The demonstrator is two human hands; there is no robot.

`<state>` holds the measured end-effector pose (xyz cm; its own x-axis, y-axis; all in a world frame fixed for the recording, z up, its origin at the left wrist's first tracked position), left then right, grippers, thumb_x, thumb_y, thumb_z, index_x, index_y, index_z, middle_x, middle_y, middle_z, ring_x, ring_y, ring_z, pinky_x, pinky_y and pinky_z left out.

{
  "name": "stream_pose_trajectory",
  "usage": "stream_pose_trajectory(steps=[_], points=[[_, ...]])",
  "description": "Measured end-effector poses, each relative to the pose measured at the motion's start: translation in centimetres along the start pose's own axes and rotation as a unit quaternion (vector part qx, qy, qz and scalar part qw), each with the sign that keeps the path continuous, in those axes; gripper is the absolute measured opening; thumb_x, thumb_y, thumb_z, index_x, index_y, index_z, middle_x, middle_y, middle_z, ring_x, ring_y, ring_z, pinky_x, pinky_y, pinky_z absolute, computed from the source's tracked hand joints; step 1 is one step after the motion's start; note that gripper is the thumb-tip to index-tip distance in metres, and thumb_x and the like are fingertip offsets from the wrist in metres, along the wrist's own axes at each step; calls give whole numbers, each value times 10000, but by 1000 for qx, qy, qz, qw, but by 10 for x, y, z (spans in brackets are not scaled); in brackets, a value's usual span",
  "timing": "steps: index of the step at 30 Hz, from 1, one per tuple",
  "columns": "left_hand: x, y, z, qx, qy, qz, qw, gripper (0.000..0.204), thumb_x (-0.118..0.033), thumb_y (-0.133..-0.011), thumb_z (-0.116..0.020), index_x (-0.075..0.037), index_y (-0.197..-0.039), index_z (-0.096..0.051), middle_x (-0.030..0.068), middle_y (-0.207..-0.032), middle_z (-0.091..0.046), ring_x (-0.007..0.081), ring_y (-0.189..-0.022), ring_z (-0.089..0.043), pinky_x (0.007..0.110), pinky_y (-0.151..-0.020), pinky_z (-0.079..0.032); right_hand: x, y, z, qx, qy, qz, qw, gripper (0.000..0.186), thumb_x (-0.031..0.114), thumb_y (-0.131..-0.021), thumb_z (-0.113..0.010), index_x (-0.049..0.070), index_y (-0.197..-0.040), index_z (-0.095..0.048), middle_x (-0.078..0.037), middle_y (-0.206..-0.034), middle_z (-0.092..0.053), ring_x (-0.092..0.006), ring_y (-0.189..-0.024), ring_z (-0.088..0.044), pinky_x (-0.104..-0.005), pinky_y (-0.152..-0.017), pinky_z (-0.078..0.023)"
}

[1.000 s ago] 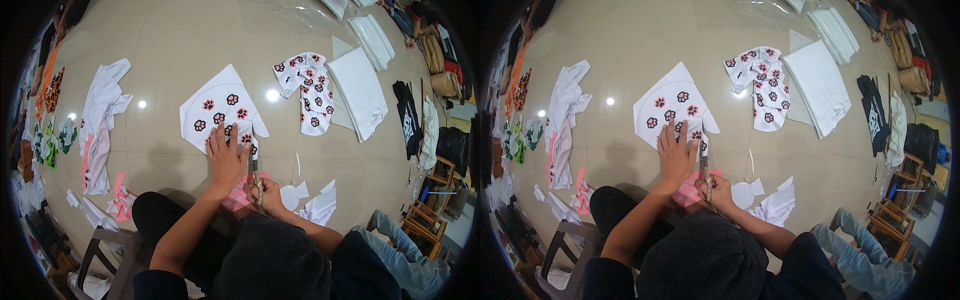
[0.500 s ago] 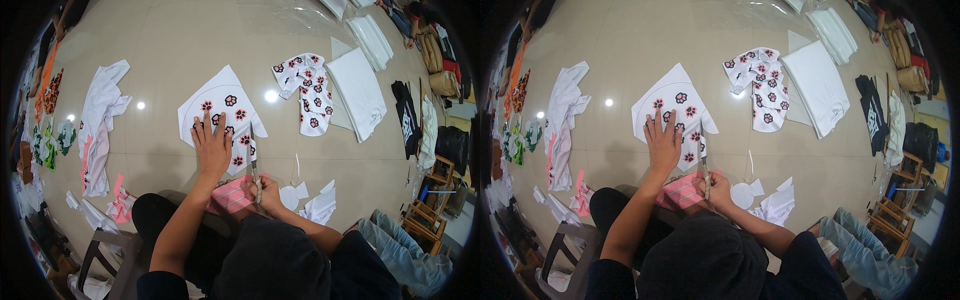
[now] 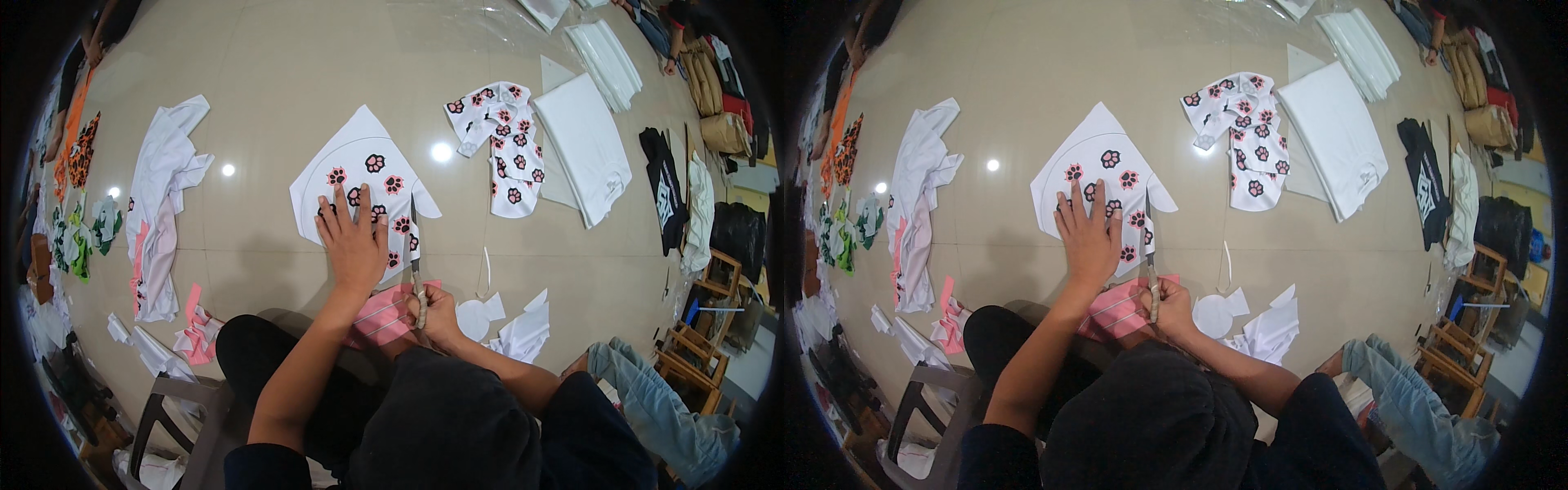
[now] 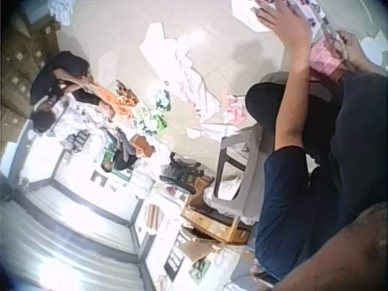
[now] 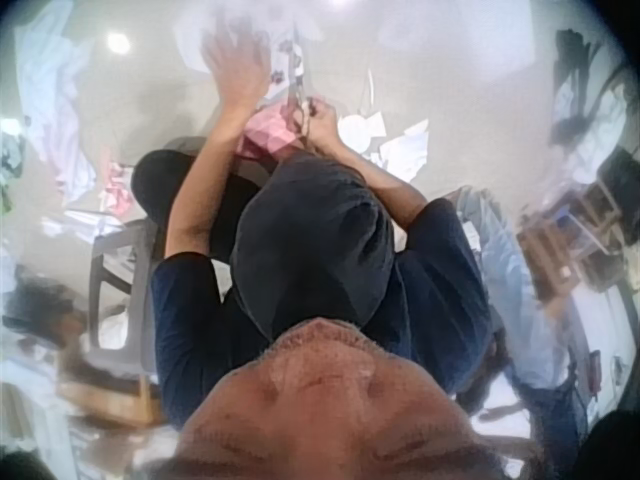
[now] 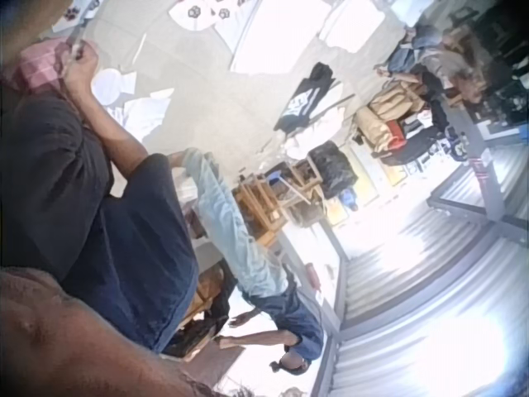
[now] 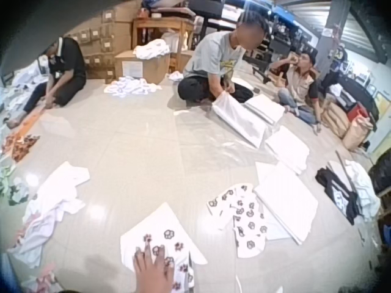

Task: The person uses shears to cut a white fabric piece with a paw print pattern along a pre-drawn outline. The person holds the fabric steady with one hand while cutting with the other, gradually separating the shaped piece from the surrounding material.

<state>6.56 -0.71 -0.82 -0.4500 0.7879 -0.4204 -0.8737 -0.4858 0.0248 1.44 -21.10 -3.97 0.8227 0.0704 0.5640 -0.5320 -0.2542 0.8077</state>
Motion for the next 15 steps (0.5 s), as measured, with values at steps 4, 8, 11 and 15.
stream_pose_trajectory(steps=[4, 8, 11, 15], points=[[-3, 3, -3, 12, -11, 9, 1000, 612, -383, -1069, -503, -113, -1609, -402, 290, -1661, -254, 584, -1524, -169, 711, -1203, -162, -6, -4, 4, 6, -7, 14, 1000, 146, 76, -954, -733, -23, -1050, -683, -22, -760, -664, -85, -570, -584, -243, -502, -463], [-2, 5, -4, 17, -8, 16, 1000, 614, -392, -1071, -495, -116, -1611, -400, 284, -1668, -242, 585, -1526, -160, 714, -1200, -162, -8, -4, 4, 17, -13, 16, 1000, 137, 80, -948, -728, -23, -1025, -682, -21, -747, -653, -87, -564, -576, -246, -505, -461], [-3, 7, -4, 20, -5, 24, 999, 614, -398, -1071, -493, -122, -1612, -400, 274, -1673, -237, 577, -1531, -150, 716, -1197, -161, -3, -3, 0, 16, -8, 22, 1000, 121, 71, -942, -720, -22, -1008, -678, -22, -740, -648, -92, -562, -577, -247, -498, -453], [-3, 7, -3, 30, -4, 32, 999, 613, -404, -1069, -495, -132, -1612, -405, 261, -1679, -231, 566, -1538, -137, 718, -1194, -160, 6, 2, -3, -9, 19, 15, 1000, 115, 69, -941, -707, -23, -1001, -673, -25, -734, -643, -94, -546, -569, -249, -483, -445]])
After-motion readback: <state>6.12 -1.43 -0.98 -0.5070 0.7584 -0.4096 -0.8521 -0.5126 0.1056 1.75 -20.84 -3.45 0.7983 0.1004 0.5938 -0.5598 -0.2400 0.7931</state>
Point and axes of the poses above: each hand's wrist, its own y-axis away from the middle knuckle, its own z-axis out of the back of the hand, x = y × z, the point moved 6 cm from there along -y, towards the middle knuckle
